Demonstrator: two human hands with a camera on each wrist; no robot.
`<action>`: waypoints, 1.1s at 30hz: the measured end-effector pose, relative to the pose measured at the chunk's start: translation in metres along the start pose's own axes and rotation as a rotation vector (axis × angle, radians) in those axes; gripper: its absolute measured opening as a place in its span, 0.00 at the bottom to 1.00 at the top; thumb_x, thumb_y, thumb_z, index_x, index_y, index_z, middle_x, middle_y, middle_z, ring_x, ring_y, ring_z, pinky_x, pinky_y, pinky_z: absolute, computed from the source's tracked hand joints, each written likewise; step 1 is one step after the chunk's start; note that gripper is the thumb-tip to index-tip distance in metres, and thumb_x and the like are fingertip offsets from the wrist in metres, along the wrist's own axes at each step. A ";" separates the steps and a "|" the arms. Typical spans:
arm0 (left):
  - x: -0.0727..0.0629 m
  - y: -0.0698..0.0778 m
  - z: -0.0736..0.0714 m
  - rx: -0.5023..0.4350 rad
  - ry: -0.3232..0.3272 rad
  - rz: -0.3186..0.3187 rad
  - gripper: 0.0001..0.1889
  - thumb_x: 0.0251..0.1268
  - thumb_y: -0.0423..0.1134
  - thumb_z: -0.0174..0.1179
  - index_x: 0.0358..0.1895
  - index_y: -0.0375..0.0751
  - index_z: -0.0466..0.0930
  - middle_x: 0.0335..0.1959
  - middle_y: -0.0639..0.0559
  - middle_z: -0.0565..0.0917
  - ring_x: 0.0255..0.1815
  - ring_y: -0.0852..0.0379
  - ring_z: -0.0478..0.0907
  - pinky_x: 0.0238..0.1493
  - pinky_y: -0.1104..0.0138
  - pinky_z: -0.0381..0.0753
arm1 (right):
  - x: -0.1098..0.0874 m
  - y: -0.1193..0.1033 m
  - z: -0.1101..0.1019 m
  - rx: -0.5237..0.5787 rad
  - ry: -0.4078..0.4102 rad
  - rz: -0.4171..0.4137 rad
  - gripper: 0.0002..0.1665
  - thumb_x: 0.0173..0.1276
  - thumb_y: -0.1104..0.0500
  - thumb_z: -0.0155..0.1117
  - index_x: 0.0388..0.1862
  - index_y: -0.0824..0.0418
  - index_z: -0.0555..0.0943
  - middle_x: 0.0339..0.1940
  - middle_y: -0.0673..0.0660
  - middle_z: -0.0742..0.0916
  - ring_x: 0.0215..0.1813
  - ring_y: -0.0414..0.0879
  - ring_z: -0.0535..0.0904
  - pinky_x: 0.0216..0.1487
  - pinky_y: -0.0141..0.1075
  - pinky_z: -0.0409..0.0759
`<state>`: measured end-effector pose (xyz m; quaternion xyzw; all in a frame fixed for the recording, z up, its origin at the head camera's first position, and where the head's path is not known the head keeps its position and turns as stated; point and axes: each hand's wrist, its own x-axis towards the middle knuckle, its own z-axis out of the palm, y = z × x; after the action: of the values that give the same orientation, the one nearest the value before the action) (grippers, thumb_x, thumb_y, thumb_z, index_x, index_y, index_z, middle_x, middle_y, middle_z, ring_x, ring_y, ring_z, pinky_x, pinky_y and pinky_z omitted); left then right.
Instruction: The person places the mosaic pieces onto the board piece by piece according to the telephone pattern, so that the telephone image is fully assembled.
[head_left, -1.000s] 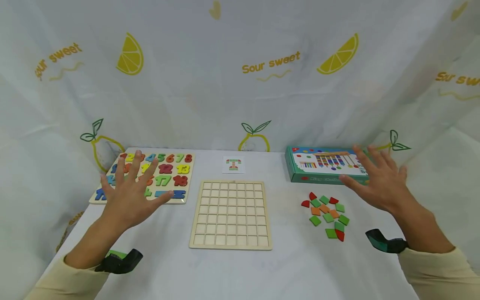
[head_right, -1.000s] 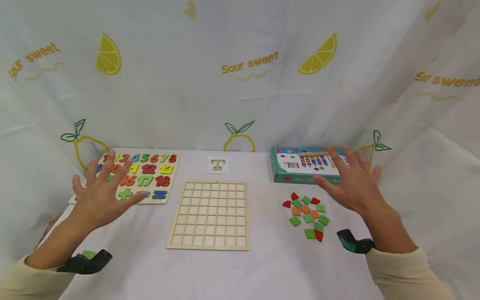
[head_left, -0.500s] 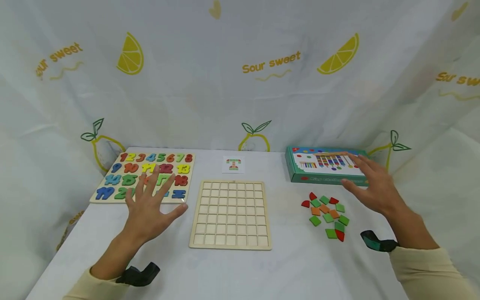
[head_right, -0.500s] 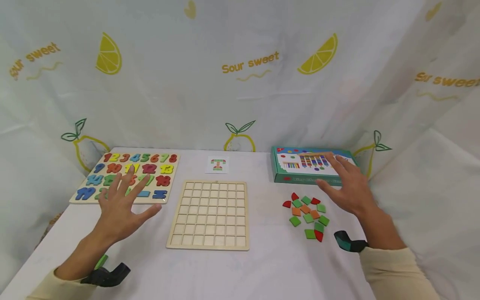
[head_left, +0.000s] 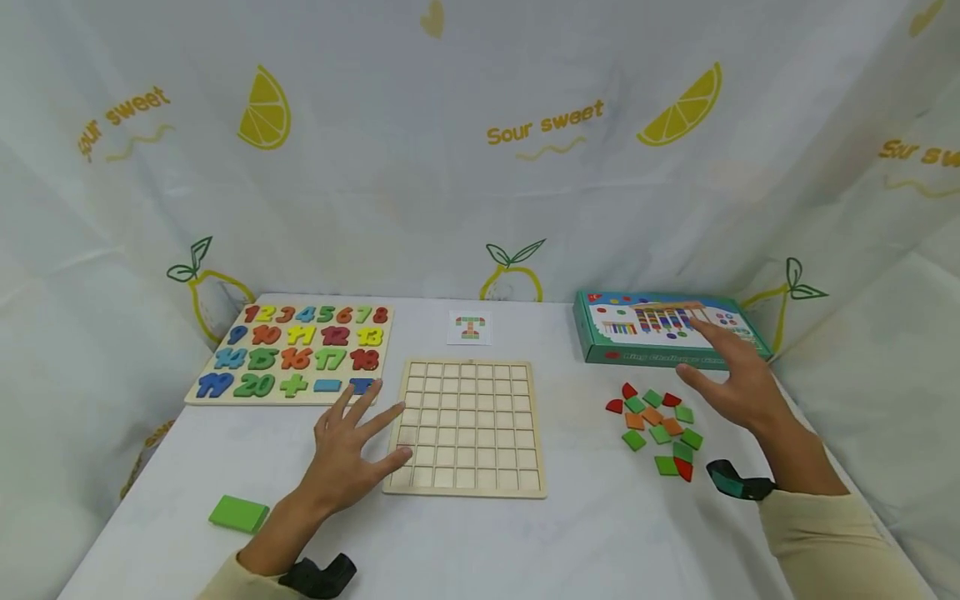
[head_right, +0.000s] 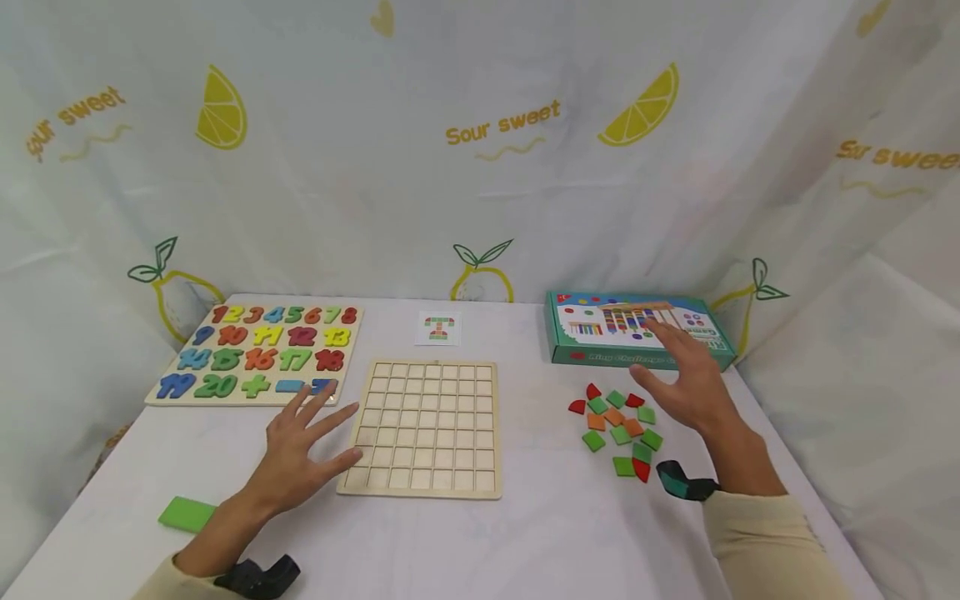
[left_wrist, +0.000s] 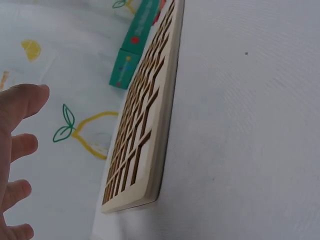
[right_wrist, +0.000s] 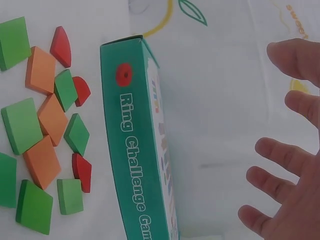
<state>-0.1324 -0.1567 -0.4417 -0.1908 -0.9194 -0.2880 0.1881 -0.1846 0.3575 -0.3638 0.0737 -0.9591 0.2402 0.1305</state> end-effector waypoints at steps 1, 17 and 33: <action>0.000 0.000 0.003 -0.011 -0.014 0.009 0.31 0.53 0.54 0.68 0.62 0.48 0.79 0.72 0.42 0.63 0.73 0.34 0.46 0.57 0.32 0.45 | 0.000 0.001 0.001 0.002 0.001 0.007 0.47 0.66 0.48 0.64 0.79 0.51 0.53 0.73 0.72 0.59 0.70 0.75 0.49 0.50 0.77 0.54; -0.015 -0.011 0.034 -0.147 -0.201 -0.006 0.24 0.57 0.52 0.67 0.56 0.49 0.83 0.69 0.40 0.66 0.70 0.31 0.52 0.55 0.33 0.50 | -0.007 0.021 0.012 0.069 0.010 0.121 0.44 0.68 0.47 0.63 0.78 0.52 0.55 0.73 0.73 0.57 0.70 0.76 0.48 0.46 0.76 0.59; -0.018 -0.014 0.037 -0.101 -0.320 -0.077 0.21 0.59 0.54 0.65 0.54 0.52 0.85 0.71 0.42 0.64 0.73 0.35 0.49 0.62 0.40 0.45 | -0.010 0.049 0.033 0.113 -0.070 0.159 0.43 0.68 0.47 0.63 0.77 0.56 0.58 0.70 0.74 0.63 0.67 0.73 0.56 0.57 0.68 0.59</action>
<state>-0.1322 -0.1501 -0.4845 -0.2078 -0.9286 -0.3068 0.0184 -0.1922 0.3850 -0.4162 0.0131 -0.9509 0.3006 0.0732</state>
